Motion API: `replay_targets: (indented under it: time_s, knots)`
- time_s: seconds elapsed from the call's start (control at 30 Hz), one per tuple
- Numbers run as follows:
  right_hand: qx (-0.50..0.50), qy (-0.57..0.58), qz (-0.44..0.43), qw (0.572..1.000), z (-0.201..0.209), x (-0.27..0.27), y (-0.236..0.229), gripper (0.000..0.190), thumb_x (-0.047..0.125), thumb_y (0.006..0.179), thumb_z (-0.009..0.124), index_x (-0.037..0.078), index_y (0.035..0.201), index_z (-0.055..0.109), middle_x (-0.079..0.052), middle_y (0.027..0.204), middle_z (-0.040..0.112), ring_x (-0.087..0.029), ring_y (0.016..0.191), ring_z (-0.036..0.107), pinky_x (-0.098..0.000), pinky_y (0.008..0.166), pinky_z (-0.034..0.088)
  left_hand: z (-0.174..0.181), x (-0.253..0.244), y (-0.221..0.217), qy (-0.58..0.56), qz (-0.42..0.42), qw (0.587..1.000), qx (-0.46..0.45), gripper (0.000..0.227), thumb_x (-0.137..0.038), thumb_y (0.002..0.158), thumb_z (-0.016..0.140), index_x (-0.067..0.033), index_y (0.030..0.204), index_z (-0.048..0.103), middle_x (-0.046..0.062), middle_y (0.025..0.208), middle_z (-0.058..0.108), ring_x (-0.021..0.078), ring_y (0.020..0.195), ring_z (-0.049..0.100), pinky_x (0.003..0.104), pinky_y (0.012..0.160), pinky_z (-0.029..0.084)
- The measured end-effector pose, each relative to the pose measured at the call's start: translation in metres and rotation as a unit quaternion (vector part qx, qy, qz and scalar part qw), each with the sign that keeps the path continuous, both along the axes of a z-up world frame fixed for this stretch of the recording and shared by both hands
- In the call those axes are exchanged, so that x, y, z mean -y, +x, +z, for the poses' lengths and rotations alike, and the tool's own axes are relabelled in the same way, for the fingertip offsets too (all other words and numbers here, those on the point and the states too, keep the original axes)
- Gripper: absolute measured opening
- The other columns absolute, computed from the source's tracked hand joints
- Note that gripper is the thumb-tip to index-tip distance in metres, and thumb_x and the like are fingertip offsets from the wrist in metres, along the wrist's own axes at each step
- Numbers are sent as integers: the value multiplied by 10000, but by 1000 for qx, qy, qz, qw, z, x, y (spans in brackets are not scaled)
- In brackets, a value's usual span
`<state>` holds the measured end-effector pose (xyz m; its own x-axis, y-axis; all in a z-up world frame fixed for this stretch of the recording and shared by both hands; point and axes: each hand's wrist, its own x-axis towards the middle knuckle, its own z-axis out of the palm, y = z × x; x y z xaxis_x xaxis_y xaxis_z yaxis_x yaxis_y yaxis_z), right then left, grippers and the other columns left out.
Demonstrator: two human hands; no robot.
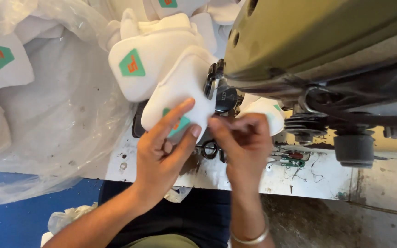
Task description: Processing or stitching white shoe tongue components using an industrial sewing machine.
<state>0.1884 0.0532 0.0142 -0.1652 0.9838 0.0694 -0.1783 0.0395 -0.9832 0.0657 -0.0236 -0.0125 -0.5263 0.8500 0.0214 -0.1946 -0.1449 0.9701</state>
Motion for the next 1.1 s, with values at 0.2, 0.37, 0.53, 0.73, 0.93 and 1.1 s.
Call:
replay_targets:
  time_s: [0.2, 0.37, 0.53, 0.73, 0.93, 1.1]
  knots:
    - [284, 481, -374, 741, -12, -58, 183, 394, 114, 1011, 841, -31, 1237, 553, -162, 1195, 659, -244, 1073, 704, -382, 932, 659, 21, -26, -32, 7, -73, 996, 56, 447, -62, 1014, 688, -79, 1452, 608, -82, 898, 527, -28, 670, 420, 141, 576, 345]
    - [332, 471, -403, 711, -62, -92, 281, 345, 194, 1100, 729, -62, 1233, 538, -204, 1203, 665, -266, 1058, 757, -394, 917, 636, 33, -40, -58, -63, -107, 992, 11, 410, -125, 980, 664, -89, 1388, 644, -76, 898, 597, -22, 640, 517, 160, 514, 485]
    - [421, 602, -339, 588, -75, -90, 267, 436, 96, 1184, 525, -143, 1445, 270, -355, 1392, 413, -381, 1341, 519, -461, 1179, 503, 14, -17, -71, -27, -71, 990, -117, 410, -112, 981, 681, -94, 1390, 672, -27, 897, 682, 32, 681, 557, 202, 557, 452]
    - [303, 457, -383, 743, -55, -56, 237, 314, 97, 1130, 519, -73, 1394, 509, -251, 1407, 569, -329, 1317, 598, -432, 1219, 498, -42, 33, -194, -284, 253, 544, -748, 671, -206, 794, 730, 47, 1401, 598, 273, 1371, 633, 396, 1268, 537, 494, 1001, 473]
    - [256, 206, 2, 944, -57, 19, 57, 320, 189, 996, 746, 41, 1239, 601, -128, 1389, 605, -222, 1306, 589, -377, 1177, 464, -54, 69, -197, -163, 190, 832, -495, 464, 52, 962, 575, -18, 1416, 645, 155, 1433, 640, 306, 1327, 576, 477, 1149, 501]
    - [110, -86, 287, 948, -34, 39, 8, 623, 516, 976, 585, 67, 1408, 576, -127, 1363, 640, -191, 1265, 599, -306, 1069, 471, -3, 70, -126, 124, -250, 954, -110, 179, -43, 741, 605, -82, 850, 741, 56, 1162, 723, 312, 1427, 556, 500, 1284, 258]
